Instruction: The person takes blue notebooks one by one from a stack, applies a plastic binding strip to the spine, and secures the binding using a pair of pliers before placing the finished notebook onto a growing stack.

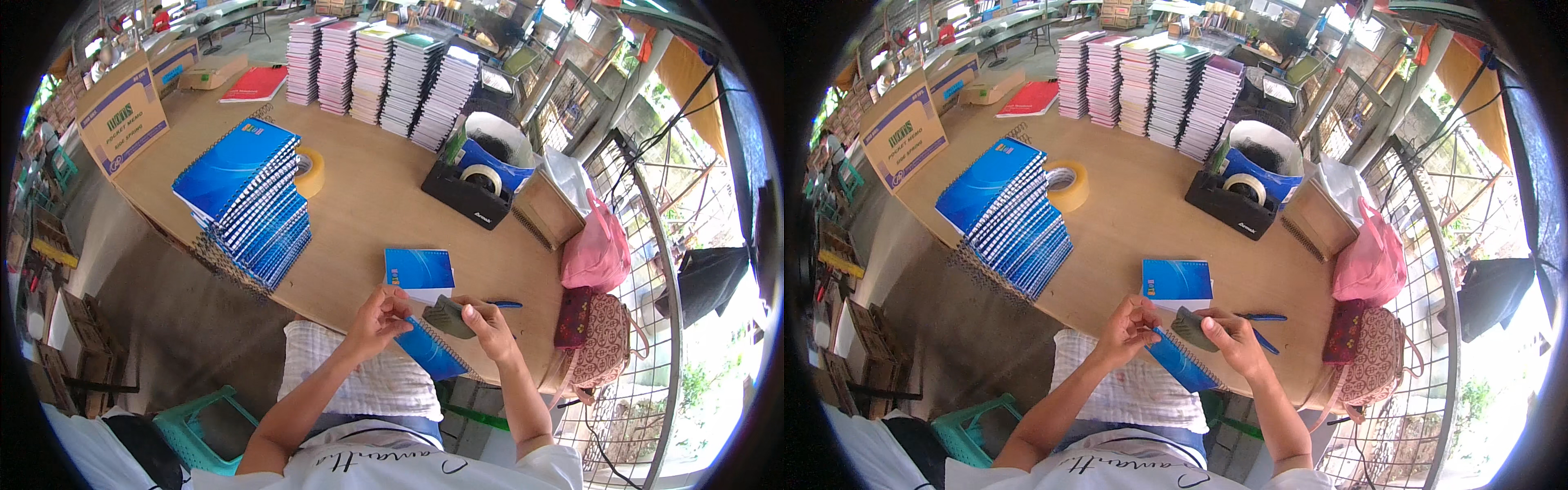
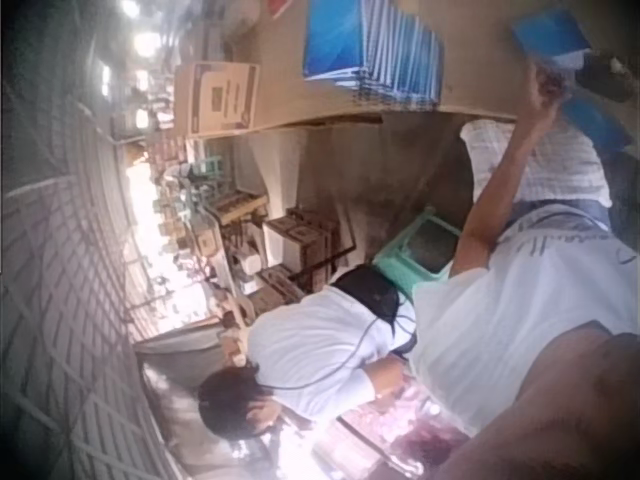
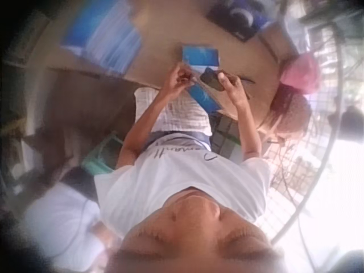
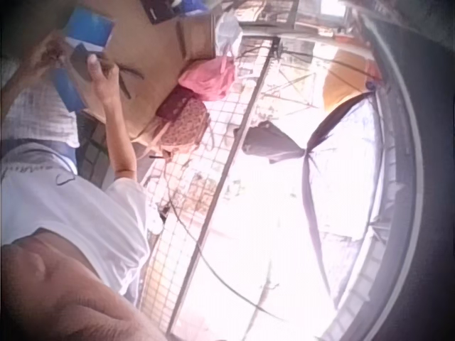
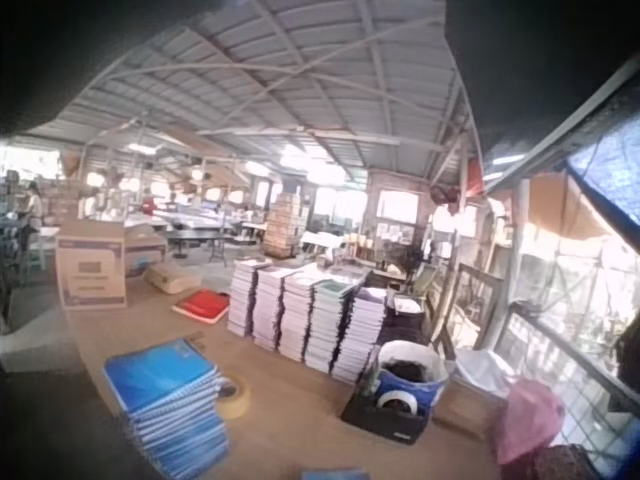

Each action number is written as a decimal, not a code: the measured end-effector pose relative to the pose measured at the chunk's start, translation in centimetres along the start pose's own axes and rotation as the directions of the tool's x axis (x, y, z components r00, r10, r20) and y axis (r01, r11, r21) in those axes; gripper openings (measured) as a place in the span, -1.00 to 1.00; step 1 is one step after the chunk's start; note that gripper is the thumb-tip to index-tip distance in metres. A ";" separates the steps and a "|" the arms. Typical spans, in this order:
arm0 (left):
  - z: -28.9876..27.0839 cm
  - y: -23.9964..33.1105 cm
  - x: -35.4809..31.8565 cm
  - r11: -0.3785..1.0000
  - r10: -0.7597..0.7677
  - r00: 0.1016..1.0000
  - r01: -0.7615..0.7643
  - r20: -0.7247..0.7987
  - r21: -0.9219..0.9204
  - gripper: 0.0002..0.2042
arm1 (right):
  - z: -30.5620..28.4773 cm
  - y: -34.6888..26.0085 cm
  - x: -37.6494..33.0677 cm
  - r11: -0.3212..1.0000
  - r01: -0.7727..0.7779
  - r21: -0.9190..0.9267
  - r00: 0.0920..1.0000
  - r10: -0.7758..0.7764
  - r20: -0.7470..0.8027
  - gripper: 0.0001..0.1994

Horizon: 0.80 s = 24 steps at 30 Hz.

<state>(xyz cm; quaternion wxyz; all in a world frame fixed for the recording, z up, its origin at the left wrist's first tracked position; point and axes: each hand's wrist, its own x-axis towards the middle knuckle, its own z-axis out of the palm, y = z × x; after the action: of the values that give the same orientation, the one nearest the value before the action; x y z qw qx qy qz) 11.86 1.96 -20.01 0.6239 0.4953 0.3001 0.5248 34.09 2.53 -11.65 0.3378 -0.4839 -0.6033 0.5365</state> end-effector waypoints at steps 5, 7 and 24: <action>0.4 0.3 0.1 0.999 0.027 0.999 -0.026 0.025 -0.032 -0.47 | -1.3 1.3 2.3 0.688 0.104 -0.719 0.923 -0.336 -0.188 -0.57; 0.4 0.6 0.3 0.999 0.054 0.998 -0.054 0.043 -0.001 -0.41 | -6.1 4.0 3.7 0.549 0.012 -0.836 0.856 -0.437 -0.275 -0.50; -0.7 4.9 -0.8 0.991 0.054 0.985 -0.033 -0.164 0.131 -0.31 | -7.5 8.0 -2.7 0.367 0.158 -0.917 0.819 -0.567 -0.086 -0.28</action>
<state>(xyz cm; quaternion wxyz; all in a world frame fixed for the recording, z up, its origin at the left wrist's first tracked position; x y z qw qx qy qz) 9.25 1.22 -15.80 0.5518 0.4947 0.3736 0.5578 43.60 2.01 -17.69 0.2627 -0.5327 -0.8028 -0.0528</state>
